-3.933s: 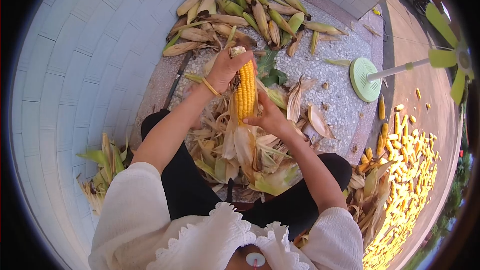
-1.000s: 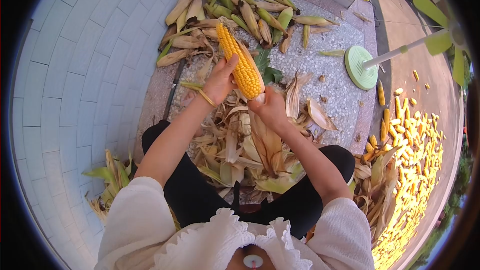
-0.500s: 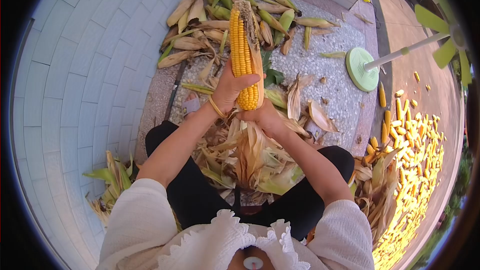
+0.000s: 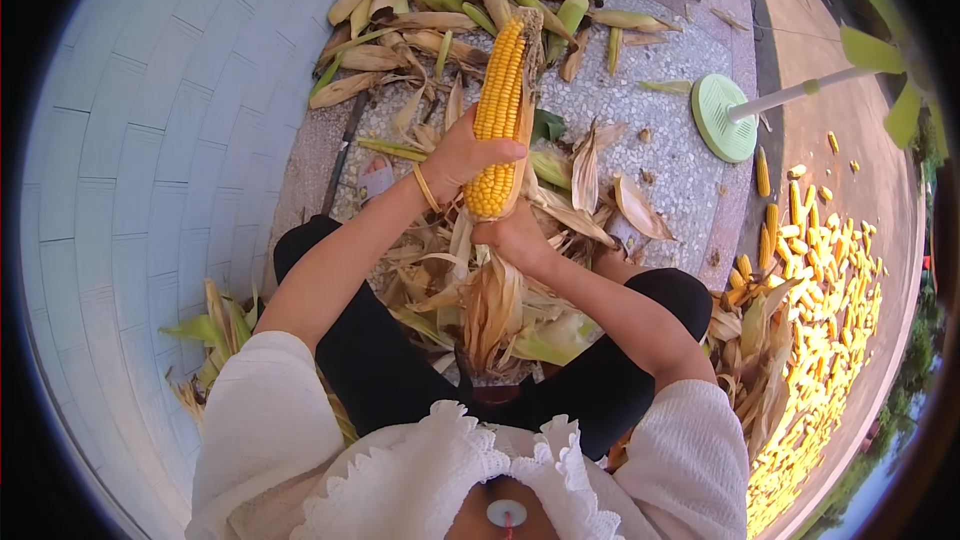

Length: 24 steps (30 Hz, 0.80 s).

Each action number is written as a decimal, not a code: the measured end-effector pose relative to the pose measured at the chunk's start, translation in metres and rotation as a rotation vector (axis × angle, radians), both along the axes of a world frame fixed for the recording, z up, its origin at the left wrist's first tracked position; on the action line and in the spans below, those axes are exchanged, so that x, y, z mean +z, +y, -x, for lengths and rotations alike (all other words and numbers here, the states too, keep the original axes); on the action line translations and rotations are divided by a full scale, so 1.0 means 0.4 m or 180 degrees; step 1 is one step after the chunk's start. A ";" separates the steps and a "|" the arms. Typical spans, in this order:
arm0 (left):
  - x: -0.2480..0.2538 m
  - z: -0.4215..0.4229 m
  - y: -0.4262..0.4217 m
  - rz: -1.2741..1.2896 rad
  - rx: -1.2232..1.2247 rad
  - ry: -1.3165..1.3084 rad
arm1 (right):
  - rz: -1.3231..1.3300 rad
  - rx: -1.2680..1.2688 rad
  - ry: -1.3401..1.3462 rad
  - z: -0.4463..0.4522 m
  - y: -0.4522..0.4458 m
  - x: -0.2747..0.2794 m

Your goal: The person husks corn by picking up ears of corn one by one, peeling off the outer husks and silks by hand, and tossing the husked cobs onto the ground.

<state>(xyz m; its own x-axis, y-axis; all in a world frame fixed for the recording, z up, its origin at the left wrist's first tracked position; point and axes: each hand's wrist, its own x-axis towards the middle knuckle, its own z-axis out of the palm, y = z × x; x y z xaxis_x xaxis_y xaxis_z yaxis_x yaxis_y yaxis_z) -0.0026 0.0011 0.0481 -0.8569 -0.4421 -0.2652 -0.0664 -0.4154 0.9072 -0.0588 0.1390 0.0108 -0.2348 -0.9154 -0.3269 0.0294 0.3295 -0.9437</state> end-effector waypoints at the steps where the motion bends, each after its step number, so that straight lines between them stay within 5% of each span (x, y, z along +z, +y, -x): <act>1: -0.017 -0.002 -0.003 -0.0194 0.0084 -0.0003 | 0.0110 -0.0082 0.0053 -0.002 0.000 -0.020; 15: -0.111 0.010 -0.005 -0.1768 0.0311 -0.0220 | -0.0378 0.0100 0.0494 0.045 0.019 0.006; 24: -0.079 0.008 -0.053 -0.1067 0.0843 0.0347 | -0.0125 0.0713 0.1209 0.146 -0.008 -0.048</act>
<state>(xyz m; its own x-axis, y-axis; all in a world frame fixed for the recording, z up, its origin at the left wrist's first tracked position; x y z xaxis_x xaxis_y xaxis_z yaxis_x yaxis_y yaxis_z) -0.0060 -0.0200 0.0166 -0.7565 -0.5551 -0.3457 0.1705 -0.6778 0.7152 -0.1171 0.1358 -0.0082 -0.1421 -0.9460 -0.2914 -0.3933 0.3241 -0.8604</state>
